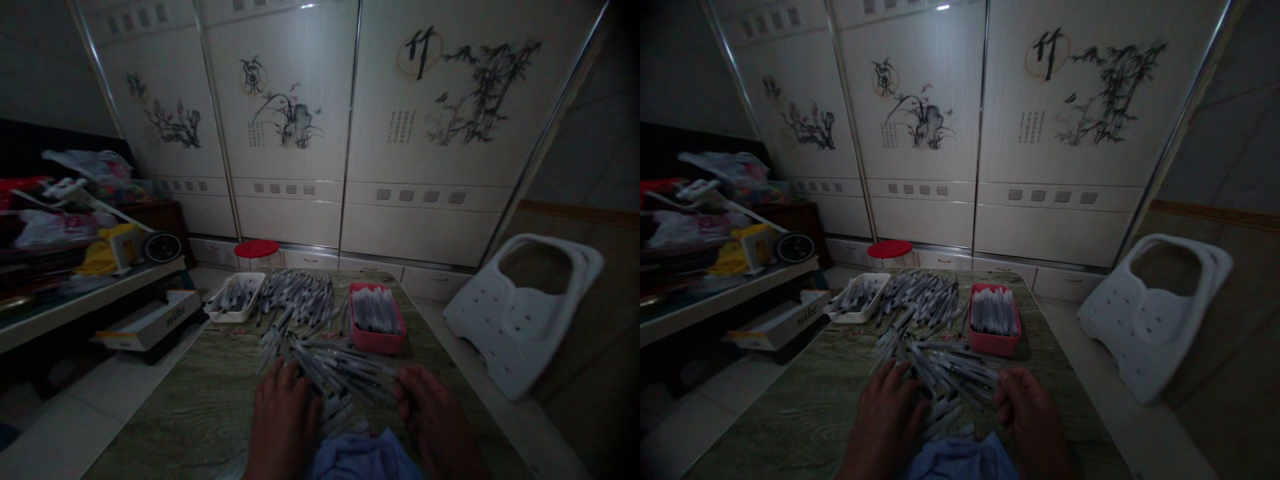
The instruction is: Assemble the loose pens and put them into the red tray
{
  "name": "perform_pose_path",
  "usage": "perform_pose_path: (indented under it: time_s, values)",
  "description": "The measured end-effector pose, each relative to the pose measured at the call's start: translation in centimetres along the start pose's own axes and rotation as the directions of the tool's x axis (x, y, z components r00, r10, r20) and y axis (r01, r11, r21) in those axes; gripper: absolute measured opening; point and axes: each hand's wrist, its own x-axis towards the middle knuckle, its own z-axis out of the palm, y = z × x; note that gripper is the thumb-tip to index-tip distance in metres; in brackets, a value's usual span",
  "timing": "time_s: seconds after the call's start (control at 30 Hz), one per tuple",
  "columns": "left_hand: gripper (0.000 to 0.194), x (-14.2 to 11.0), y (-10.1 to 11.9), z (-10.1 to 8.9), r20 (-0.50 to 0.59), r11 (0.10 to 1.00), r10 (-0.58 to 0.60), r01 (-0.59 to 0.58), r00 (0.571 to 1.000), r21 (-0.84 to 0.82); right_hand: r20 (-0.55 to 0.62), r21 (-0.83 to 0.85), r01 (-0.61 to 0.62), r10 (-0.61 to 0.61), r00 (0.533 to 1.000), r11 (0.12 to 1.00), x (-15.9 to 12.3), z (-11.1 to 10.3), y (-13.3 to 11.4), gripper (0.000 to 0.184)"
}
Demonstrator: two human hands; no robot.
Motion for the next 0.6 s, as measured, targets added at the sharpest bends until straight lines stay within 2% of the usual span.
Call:
perform_pose_path:
  time_s: [0.23,0.43,0.6]
  values:
    - [0.025,0.07,-0.09,0.27,-0.016,1.0,-0.017,0.017,1.0,0.002,-0.016,0.02,0.01,-0.01,1.0,1.0,-0.12,0.22,-0.11,0.033]
    - [0.023,0.03,-0.68,0.9,-0.037,0.997,0.02,-0.022,0.999,-0.074,0.008,0.009,0.002,-0.002,1.0,1.0,-0.24,0.55,-0.51,0.031]
    - [0.023,-0.13,-0.09,0.17,-0.014,0.988,0.046,-0.048,0.999,-0.147,0.003,0.022,0.001,-0.001,1.0,1.0,-0.38,0.69,-0.43,0.032]
